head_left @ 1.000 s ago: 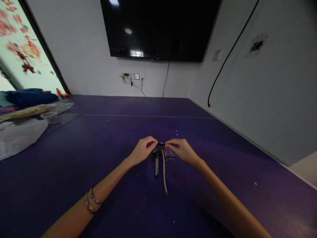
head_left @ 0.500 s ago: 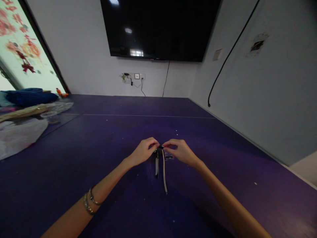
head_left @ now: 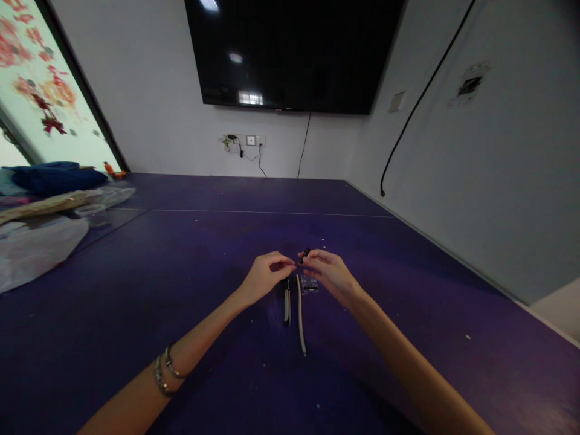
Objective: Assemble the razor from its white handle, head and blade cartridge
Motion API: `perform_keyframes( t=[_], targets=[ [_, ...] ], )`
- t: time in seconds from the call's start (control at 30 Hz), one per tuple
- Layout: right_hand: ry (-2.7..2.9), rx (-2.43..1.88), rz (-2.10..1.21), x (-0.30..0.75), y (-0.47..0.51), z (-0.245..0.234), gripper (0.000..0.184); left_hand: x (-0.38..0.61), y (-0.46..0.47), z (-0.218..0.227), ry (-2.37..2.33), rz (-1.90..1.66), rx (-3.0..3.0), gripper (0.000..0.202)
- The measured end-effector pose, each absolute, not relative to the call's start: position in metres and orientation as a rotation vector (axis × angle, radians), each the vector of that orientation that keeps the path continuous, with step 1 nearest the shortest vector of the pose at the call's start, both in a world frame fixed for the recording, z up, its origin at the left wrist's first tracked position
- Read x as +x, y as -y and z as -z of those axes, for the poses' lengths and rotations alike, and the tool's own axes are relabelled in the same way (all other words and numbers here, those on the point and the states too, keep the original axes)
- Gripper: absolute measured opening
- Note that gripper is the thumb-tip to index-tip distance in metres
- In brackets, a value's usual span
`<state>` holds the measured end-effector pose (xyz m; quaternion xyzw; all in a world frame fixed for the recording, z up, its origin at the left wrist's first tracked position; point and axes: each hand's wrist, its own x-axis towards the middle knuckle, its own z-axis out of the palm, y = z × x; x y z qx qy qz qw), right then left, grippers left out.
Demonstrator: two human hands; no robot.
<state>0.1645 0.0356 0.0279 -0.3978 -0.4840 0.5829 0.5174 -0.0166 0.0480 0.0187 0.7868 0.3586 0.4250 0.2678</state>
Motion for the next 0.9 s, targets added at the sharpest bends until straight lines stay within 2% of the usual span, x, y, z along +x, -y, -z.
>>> perform_keyframes(
  t=[0.17, 0.37, 0.5, 0.67, 0.77, 0.9],
  targets=[
    [1.161, -0.930, -1.472, 0.156, -0.031, -0.021, 0.025, -0.013, -0.044, -0.016, -0.912, -1.130, 2.076, 0.021],
    [1.243, -0.974, -1.403, 0.157, -0.035, -0.018, 0.027, -0.015, -0.045, -0.022, -0.924, -1.130, 2.083, 0.020],
    [1.562, -1.000, -1.006, 0.174, -0.040, -0.027, 0.034, -0.022, -0.050, -0.028, -0.949, -1.044, 2.071, 0.021],
    [2.041, -0.936, -0.354, 0.191, -0.036, -0.041, 0.022, -0.031, -0.055, -0.033, -0.926, -0.867, 2.150, 0.016],
    [2.189, -0.907, -0.188, 0.192, -0.033, -0.043, 0.021, -0.032, -0.055, -0.034, -0.900, -0.796, 2.187, 0.014],
    [2.292, -0.910, -0.148, 0.191, -0.030, -0.042, 0.020, -0.032, -0.053, -0.034, -0.892, -0.738, 2.245, 0.013]
  ],
)
